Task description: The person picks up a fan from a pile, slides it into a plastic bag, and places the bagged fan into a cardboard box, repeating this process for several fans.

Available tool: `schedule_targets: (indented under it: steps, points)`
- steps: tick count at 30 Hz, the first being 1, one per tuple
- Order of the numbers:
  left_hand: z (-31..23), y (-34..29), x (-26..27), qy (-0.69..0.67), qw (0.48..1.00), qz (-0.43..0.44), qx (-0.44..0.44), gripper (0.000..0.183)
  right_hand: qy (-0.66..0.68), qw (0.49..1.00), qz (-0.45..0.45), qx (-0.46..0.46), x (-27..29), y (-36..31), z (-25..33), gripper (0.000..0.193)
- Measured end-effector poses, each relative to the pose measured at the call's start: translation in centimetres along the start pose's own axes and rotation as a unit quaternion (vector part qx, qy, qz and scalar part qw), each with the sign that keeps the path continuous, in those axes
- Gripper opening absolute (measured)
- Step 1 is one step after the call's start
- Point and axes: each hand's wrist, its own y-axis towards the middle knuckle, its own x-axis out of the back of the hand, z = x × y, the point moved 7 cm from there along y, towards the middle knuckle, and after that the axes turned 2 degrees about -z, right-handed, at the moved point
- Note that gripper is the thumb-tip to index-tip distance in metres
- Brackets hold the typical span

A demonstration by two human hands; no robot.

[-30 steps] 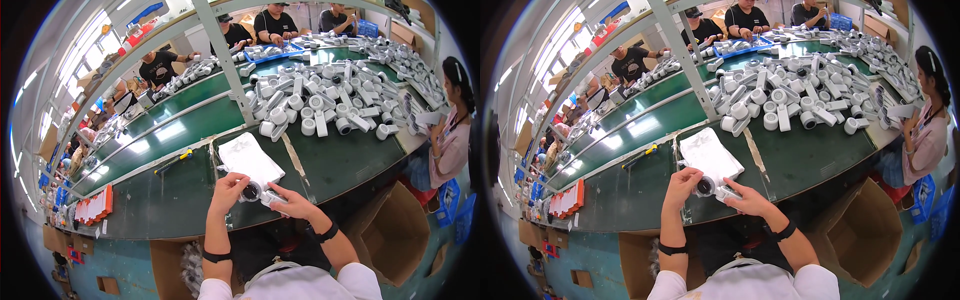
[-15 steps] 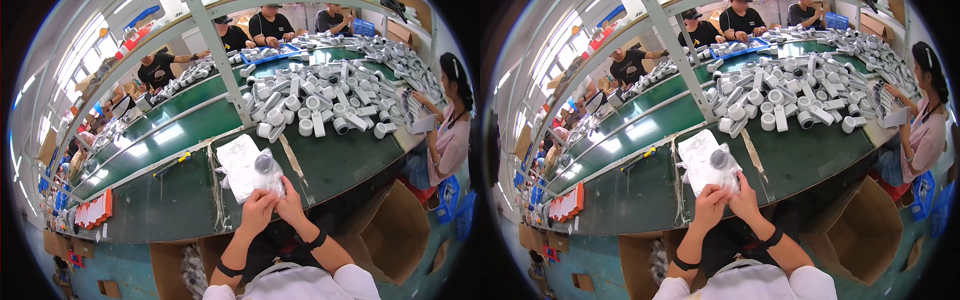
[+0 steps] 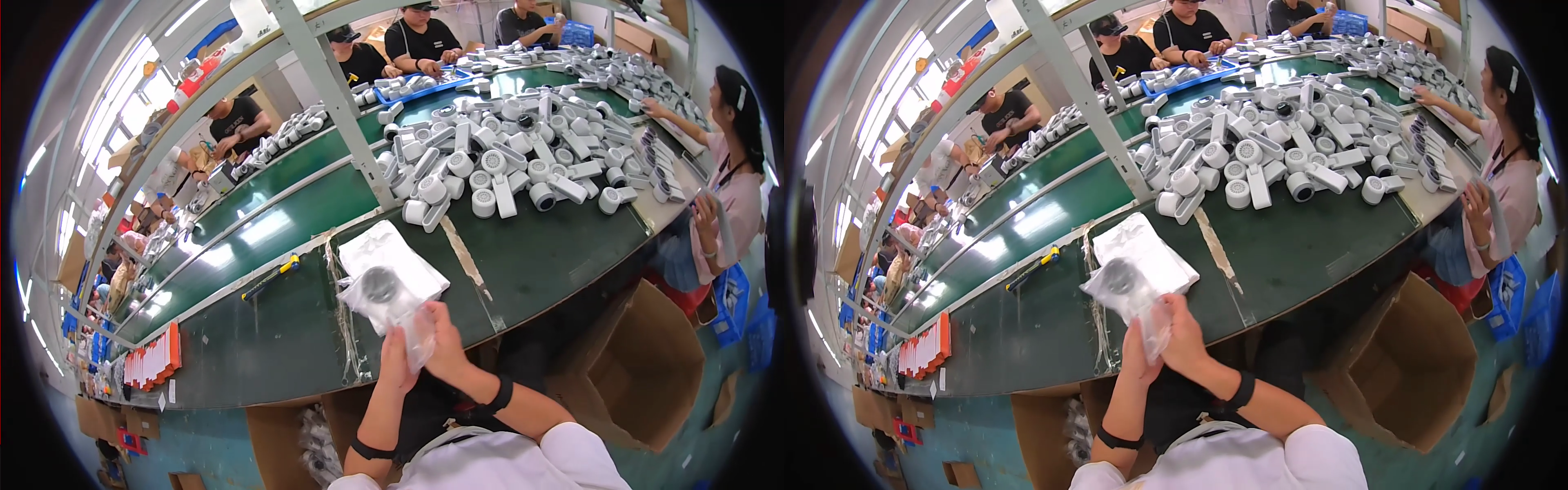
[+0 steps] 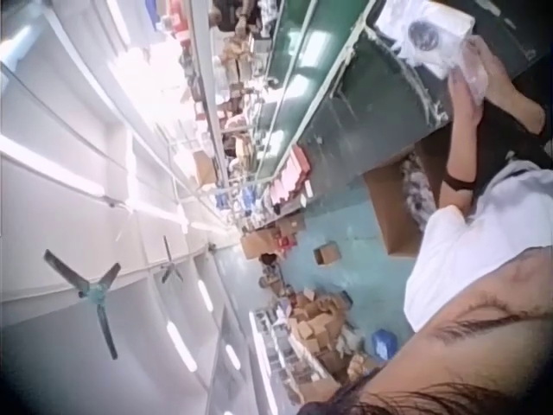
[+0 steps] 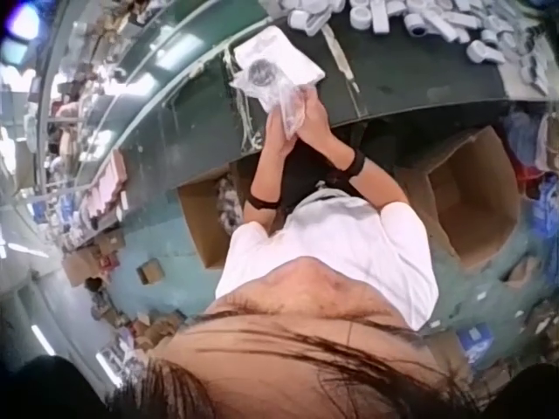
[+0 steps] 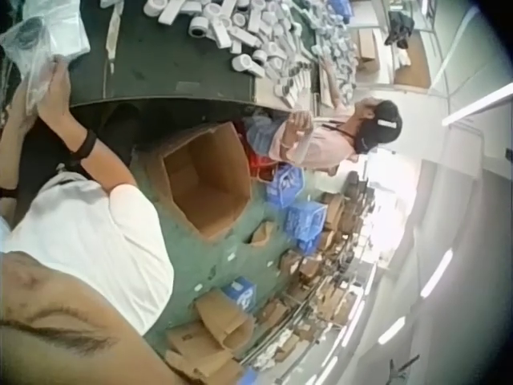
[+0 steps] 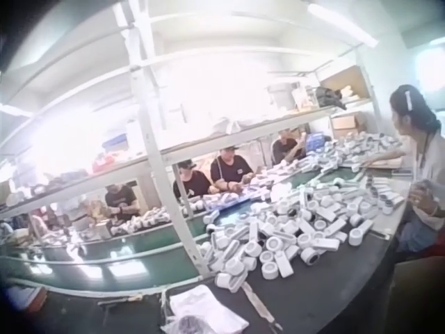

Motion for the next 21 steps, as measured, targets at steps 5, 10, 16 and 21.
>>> schedule_targets:
  steps: [5,10,16,21]
  points:
    - [-1.5,-1.3,-0.4,0.038,0.997,0.009,-0.059,0.041,-0.194,0.961,-0.016,0.195,-0.3,-0.6,4.4,0.024]
    - [-4.4,-1.3,3.4,0.073,0.991,-0.075,-0.078,0.038,-0.226,0.923,-0.045,0.308,0.1,-0.6,5.5,0.007]
    - [-9.5,-1.2,9.0,0.159,0.951,-0.22,-0.148,0.037,-0.197,0.941,0.084,0.261,0.4,-0.7,2.0,0.013]
    - [-18.2,-3.0,19.1,0.422,0.776,-0.393,-0.255,0.037,-0.316,0.921,-0.053,0.224,10.5,5.9,2.7,0.019]
